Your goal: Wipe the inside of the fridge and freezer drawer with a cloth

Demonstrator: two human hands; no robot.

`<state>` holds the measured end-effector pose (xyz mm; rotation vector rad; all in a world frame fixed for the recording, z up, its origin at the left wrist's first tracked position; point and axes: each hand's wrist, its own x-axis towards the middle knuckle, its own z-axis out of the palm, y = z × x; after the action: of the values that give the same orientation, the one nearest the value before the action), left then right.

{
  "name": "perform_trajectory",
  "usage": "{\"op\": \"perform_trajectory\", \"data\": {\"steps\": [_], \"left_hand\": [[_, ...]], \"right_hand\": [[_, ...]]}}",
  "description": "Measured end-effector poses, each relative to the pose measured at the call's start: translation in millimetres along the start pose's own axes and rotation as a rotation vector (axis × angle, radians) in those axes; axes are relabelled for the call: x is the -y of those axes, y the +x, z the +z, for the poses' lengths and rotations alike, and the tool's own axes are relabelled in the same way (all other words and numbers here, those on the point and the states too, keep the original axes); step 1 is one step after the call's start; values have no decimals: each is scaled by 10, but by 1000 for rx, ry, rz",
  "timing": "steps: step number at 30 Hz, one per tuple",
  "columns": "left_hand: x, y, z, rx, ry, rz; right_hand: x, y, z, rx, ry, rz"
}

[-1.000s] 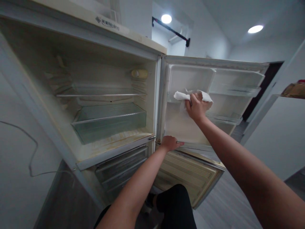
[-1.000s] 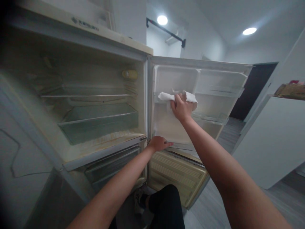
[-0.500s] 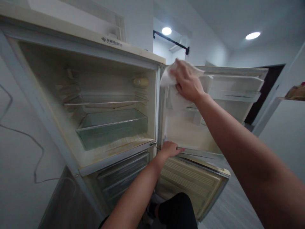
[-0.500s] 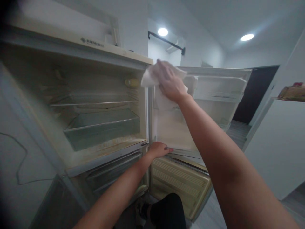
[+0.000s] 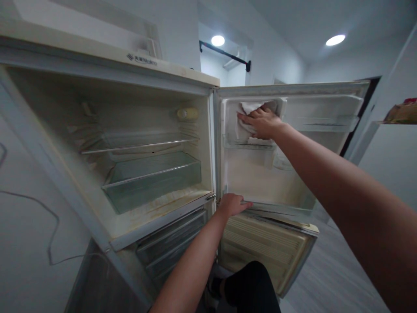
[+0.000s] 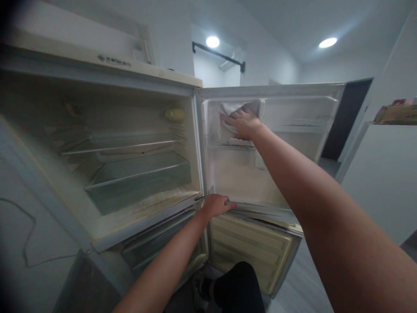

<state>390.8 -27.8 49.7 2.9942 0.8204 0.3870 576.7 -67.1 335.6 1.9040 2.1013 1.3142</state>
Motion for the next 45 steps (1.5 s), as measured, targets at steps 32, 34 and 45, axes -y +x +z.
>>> {"op": "perform_trajectory", "data": {"steps": [32,34,45], "left_hand": [[-19,5,-51,46,10,-10],[-19,1,-45,34,12,-2],[-70,26,-65,42,3,-13]], "right_hand": [[133,261,-9,45,255,4],[20,103,-100,28,178,45],[208,-4,-284,489,126,306]]}}
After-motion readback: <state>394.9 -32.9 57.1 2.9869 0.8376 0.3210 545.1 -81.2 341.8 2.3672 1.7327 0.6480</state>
